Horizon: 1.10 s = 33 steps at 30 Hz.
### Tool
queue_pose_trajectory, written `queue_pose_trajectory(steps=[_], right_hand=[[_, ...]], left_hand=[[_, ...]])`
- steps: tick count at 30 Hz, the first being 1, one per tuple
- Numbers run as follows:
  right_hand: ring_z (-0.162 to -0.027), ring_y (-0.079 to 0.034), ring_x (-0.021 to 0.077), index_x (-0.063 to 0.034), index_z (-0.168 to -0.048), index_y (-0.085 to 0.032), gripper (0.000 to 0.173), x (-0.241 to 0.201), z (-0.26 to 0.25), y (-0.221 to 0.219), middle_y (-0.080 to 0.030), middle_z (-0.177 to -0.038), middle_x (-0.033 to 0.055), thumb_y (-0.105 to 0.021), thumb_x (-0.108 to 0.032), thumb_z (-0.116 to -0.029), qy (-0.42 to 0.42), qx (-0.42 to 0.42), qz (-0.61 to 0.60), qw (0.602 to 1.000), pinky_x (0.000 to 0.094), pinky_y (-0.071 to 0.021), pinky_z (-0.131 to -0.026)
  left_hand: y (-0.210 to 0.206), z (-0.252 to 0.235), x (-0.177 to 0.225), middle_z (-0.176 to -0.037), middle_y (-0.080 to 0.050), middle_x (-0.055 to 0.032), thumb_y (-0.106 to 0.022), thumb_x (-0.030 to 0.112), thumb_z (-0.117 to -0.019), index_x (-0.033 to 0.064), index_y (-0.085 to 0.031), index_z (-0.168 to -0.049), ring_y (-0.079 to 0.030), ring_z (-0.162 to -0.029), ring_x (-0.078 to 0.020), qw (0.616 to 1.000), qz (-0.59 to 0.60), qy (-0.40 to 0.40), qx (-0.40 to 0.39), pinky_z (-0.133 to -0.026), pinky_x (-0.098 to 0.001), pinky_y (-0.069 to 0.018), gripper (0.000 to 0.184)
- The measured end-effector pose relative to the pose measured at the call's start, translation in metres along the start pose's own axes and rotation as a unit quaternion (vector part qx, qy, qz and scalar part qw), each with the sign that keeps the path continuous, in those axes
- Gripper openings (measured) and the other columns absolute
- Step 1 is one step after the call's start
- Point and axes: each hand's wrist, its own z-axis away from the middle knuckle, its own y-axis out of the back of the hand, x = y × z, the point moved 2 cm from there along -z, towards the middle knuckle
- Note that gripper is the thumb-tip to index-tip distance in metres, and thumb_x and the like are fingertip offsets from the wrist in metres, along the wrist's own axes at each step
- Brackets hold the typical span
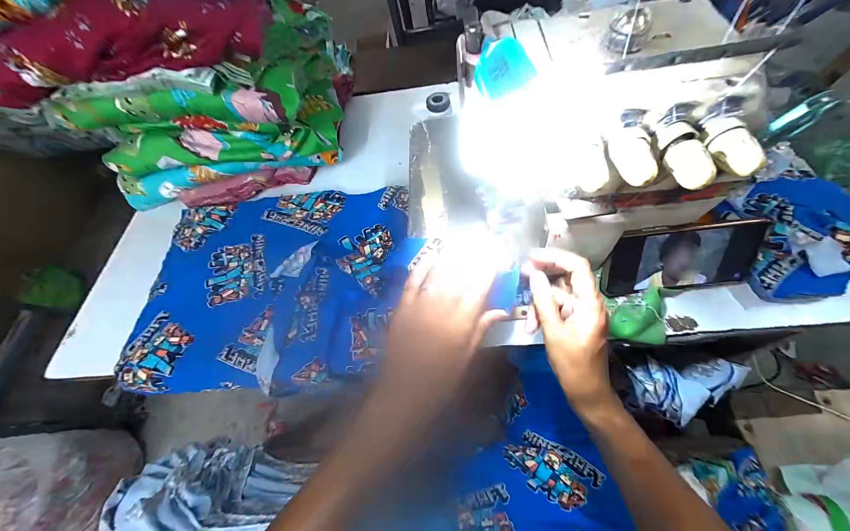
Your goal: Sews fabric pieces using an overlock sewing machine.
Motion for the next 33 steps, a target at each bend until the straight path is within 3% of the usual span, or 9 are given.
queue_pose_trajectory(steps=[2, 9, 16, 20, 23, 25, 28, 31, 33], right_hand=[[-0.053, -0.059, 0.0023, 0.0006, -0.125, -0.059, 0.026, 0.007, 0.027, -0.006, -0.07, -0.101, 0.0045, -0.058, -0.013, -0.1034, -0.07, -0.034, -0.087, 0.993, 0.0187, -0.0541, -0.048], [-0.045, -0.054, 0.0017, 0.0045, -0.126, -0.058, 0.031, 0.005, 0.059, -0.02, -0.069, -0.117, 0.0081, -0.065, -0.002, -0.0971, -0.202, -0.118, -0.266, 0.935, 0.0184, -0.0509, -0.04], [-0.046, -0.052, -0.0007, 0.0019, -0.114, -0.063, 0.018, 0.006, 0.073, -0.025, -0.069, -0.086, 0.0012, -0.061, -0.009, -0.0997, -0.196, -0.216, -0.194, 0.936, 0.0165, -0.0474, -0.042], [-0.056, -0.058, 0.0081, 0.0049, -0.12, -0.065, 0.027, 0.018, 0.103, -0.01, -0.068, -0.086, 0.0113, -0.056, -0.014, -0.1024, -0.195, -0.325, -0.079, 0.922, 0.0242, -0.0523, -0.054], [-0.065, -0.063, 0.011, 0.0017, -0.12, -0.066, 0.026, 0.03, 0.129, 0.013, -0.071, -0.1, 0.0122, -0.052, -0.014, -0.1045, -0.196, -0.358, -0.03, 0.912, 0.0268, -0.0545, -0.06], [-0.071, -0.066, 0.0122, -0.0017, -0.123, -0.067, 0.028, 0.038, 0.147, 0.031, -0.072, -0.109, 0.0114, -0.052, -0.017, -0.1059, -0.205, -0.375, 0.002, 0.904, 0.0284, -0.0564, -0.065], [-0.085, -0.07, 0.0174, -0.0016, -0.121, -0.068, 0.028, 0.048, 0.158, 0.051, -0.071, -0.111, 0.0134, -0.053, -0.019, -0.1061, -0.219, -0.392, 0.043, 0.892, 0.0338, -0.0584, -0.079], [-0.089, -0.069, 0.019, -0.0014, -0.117, -0.07, 0.027, 0.047, 0.156, 0.053, -0.072, -0.107, 0.0138, -0.054, -0.019, -0.1052, -0.21, -0.408, 0.062, 0.886, 0.0359, -0.0563, -0.085], [-0.09, -0.07, 0.0236, 0.0001, -0.117, -0.069, 0.028, 0.041, 0.145, 0.042, -0.072, -0.104, 0.0156, -0.053, -0.019, -0.106, -0.18, -0.455, 0.08, 0.868, 0.0424, -0.0558, -0.087]], left_hand=[[0.003, -0.001, -0.002, -0.152, -0.054, -0.009, -0.048, 0.041, -0.1072, 0.0113, -0.065, -0.139, -0.048, -0.142, -0.0266, 1.0, -0.001, 0.014, -0.008, -0.122, -0.0507, -0.03, 0.046], [0.005, -0.01, 0.0, -0.156, -0.05, -0.0111, -0.046, 0.05, -0.1051, 0.0201, -0.062, -0.143, -0.04, -0.148, -0.0293, 0.999, -0.023, 0.021, -0.044, -0.121, -0.054, -0.0254, 0.051], [0.004, -0.023, -0.002, -0.157, -0.047, -0.0146, -0.043, 0.052, -0.1055, 0.0197, -0.057, -0.148, -0.039, -0.149, -0.0312, 0.998, -0.015, 0.01, -0.056, -0.122, -0.0557, -0.0241, 0.055], [0.012, -0.017, -0.001, -0.162, -0.04, -0.0138, -0.044, 0.048, -0.1061, 0.0139, -0.054, -0.15, -0.032, -0.153, -0.0327, 0.997, 0.052, 0.004, -0.054, -0.124, -0.0555, -0.0204, 0.056], [0.034, 0.008, 0.001, -0.16, -0.042, -0.0123, -0.044, 0.041, -0.1074, 0.0088, -0.054, -0.149, -0.034, -0.152, -0.0287, 0.99, 0.135, 0.016, -0.021, -0.125, -0.0515, -0.0253, 0.053], [0.049, 0.039, 0.001, -0.154, -0.051, -0.0121, -0.043, 0.037, -0.1091, 0.0059, -0.056, -0.145, -0.044, -0.145, -0.0264, 0.984, 0.174, 0.034, -0.028, -0.119, -0.0483, -0.0357, 0.049], [0.046, 0.099, 0.0, -0.125, -0.071, -0.0108, -0.045, 0.032, -0.1094, 0.0056, -0.069, -0.128, -0.069, -0.115, -0.0213, 0.966, 0.234, 0.067, -0.091, -0.098, -0.0421, -0.0557, 0.04], [0.023, 0.156, 0.015, -0.115, -0.075, -0.0073, -0.054, 0.028, -0.1056, 0.0067, -0.075, -0.118, -0.073, -0.103, -0.019, 0.937, 0.29, 0.076, -0.182, -0.092, -0.0389, -0.0596, 0.032], [0.017, 0.18, 0.04, -0.12, -0.074, -0.0099, -0.062, 0.018, -0.1009, 0.0054, -0.075, -0.119, -0.072, -0.111, -0.0259, 0.911, 0.309, 0.101, -0.255, -0.098, -0.0452, -0.0568, 0.026]])
